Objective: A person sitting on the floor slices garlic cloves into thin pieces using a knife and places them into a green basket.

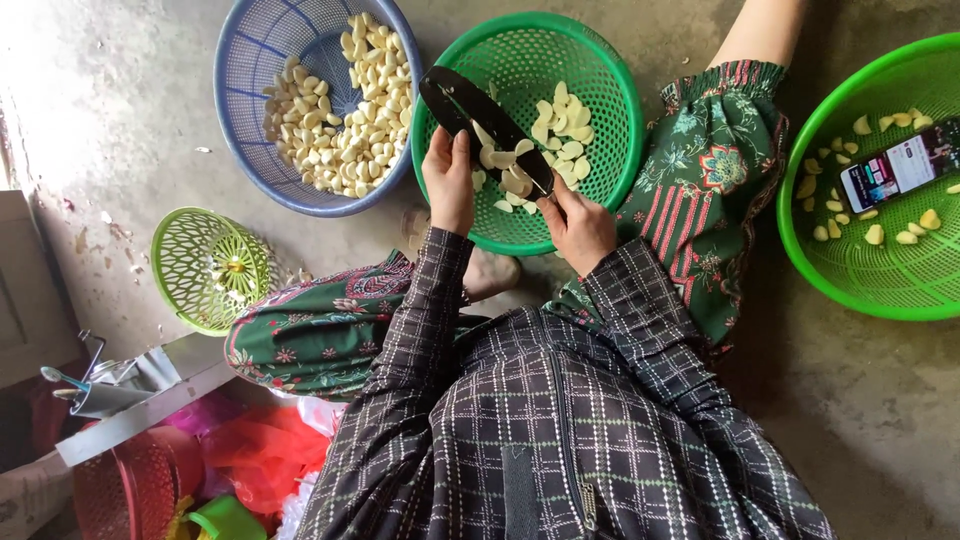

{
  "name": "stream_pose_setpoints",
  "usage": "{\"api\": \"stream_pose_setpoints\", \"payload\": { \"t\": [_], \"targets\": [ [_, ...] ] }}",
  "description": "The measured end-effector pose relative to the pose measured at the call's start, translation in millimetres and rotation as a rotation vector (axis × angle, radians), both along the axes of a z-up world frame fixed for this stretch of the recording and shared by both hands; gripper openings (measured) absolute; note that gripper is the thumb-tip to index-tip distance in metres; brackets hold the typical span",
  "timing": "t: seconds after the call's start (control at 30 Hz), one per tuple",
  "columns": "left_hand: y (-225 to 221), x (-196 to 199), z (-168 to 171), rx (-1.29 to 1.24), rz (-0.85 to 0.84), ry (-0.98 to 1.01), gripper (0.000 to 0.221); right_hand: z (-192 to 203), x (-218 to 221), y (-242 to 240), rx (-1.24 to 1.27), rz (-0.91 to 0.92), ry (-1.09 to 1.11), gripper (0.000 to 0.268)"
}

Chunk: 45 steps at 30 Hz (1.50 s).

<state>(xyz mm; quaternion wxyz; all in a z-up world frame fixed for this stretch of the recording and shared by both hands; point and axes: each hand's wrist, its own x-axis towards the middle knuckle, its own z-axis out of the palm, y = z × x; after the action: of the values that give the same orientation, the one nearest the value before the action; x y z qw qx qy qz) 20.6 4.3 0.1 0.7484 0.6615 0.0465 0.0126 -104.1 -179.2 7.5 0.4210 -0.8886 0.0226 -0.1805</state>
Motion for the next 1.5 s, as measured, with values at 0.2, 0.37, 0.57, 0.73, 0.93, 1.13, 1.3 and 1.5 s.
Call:
{"api": "stream_pose_setpoints", "payload": {
  "t": [0.2, 0.37, 0.57, 0.73, 0.93, 1.13, 1.3, 1.5],
  "targets": [
    [0, 3, 7, 0.081, 0.006, -0.015, 0.033, -2, 1, -1, -0.035, -0.011, -0.019, 0.043],
    [5, 0, 9, 0.166, -0.009, 0.059, 0.032, -5, 1, -3, -0.046, -0.004, -0.016, 0.043],
    [16, 5, 10, 0.41, -0.04, 0.157, 0.037, -3, 1, -3, -0.075, 0.004, -0.02, 0.043],
    [8, 17, -6, -0.034, 0.039, 0.096, 0.047, 4, -3, -1, -0.068, 0.023, 0.017, 0.043],
    [15, 18, -19, 0.065, 0.015, 0.046, 0.055, 1, -1, -3, -0.07, 0.027, 0.0, 0.044],
    [14, 17, -23, 0.187, 0.016, 0.001, 0.049, -3, 0, -3, -0.093, 0.025, -0.021, 0.045],
    [10, 15, -27, 0.203, 0.032, 0.009, 0.058, -3, 0, -3, -0.08, 0.027, 0.02, 0.045],
    [0, 9, -38, -0.052, 0.047, 0.063, 0.057, -17, -2, -4, -0.057, 0.05, 0.086, 0.046]
  ]
}}
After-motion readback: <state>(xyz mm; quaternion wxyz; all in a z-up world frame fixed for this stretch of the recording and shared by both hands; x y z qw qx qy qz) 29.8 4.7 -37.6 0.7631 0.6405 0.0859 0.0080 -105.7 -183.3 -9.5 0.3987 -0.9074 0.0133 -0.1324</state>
